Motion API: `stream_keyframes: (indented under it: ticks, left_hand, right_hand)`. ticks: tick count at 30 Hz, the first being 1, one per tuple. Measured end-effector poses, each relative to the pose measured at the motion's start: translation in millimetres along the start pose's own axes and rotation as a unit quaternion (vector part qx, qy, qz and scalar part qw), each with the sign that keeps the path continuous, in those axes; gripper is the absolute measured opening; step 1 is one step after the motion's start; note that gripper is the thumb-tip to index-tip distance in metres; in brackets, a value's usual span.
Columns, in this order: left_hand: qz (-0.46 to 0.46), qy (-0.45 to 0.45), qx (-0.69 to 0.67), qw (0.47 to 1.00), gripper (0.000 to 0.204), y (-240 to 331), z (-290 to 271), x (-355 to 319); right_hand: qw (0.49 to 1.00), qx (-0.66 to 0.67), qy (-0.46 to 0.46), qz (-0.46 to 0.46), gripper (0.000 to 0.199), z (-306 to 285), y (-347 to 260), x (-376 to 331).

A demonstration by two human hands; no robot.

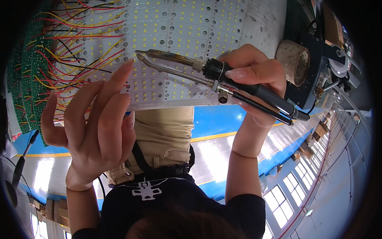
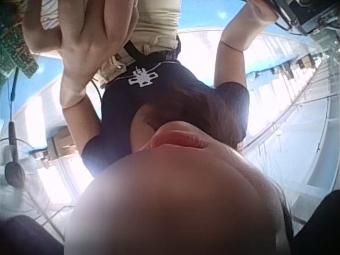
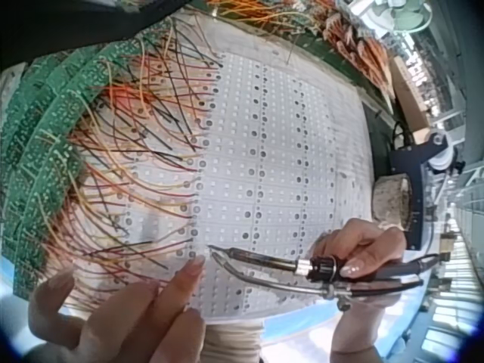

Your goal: The person solders electrical wires onto an LED board using a soldering iron.

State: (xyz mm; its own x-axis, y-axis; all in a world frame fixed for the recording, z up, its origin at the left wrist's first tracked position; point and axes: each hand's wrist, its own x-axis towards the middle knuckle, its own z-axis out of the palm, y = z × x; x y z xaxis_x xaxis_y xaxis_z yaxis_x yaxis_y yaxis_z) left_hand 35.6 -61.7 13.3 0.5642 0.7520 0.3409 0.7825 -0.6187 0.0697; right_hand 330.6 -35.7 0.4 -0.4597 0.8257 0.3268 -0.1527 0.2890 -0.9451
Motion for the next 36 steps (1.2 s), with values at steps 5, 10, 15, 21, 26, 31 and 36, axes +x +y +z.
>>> stream_keyframes:
  ticks: [5, 10, 15, 21, 26, 31, 36]
  left_hand:
    - [-0.003, 0.001, -0.001, 1.000, 0.008, 0.6, 0.1, -1.0]
    - [-0.004, 0.008, -0.002, 1.000, 0.008, 1.0, 1.2, -0.5]
    - [-0.003, 0.009, -0.001, 1.000, 0.008, 1.1, 1.0, -0.1]
    - [0.001, 0.012, 0.000, 1.000, 0.008, 0.5, 1.5, 0.2]
    - [0.002, 0.008, -0.001, 1.000, 0.008, 0.7, -0.1, 0.6]
    - [-0.002, 0.006, -0.002, 1.000, 0.008, 1.7, 0.8, 0.2]
    - [-0.001, 0.001, -0.007, 1.000, 0.008, 0.4, -0.4, 0.1]
  right_hand:
    - [0.998, -0.051, -0.004, 0.044, 0.035, 4.4, -5.5, 1.6]
    - [0.997, -0.068, -0.013, 0.031, 0.035, 1.2, -3.6, 1.6]
    - [1.000, 0.010, -0.002, -0.005, 0.036, 0.6, 0.6, 0.4]
    - [0.998, -0.042, -0.004, 0.052, 0.035, 5.0, -6.8, 1.1]
    - [0.997, -0.057, -0.014, 0.041, 0.035, 1.8, -6.6, 2.2]
    - [0.998, -0.050, -0.018, 0.043, 0.036, 0.2, -6.3, 1.4]
    - [0.998, -0.036, -0.003, 0.042, 0.030, 2.4, -5.1, 2.0]
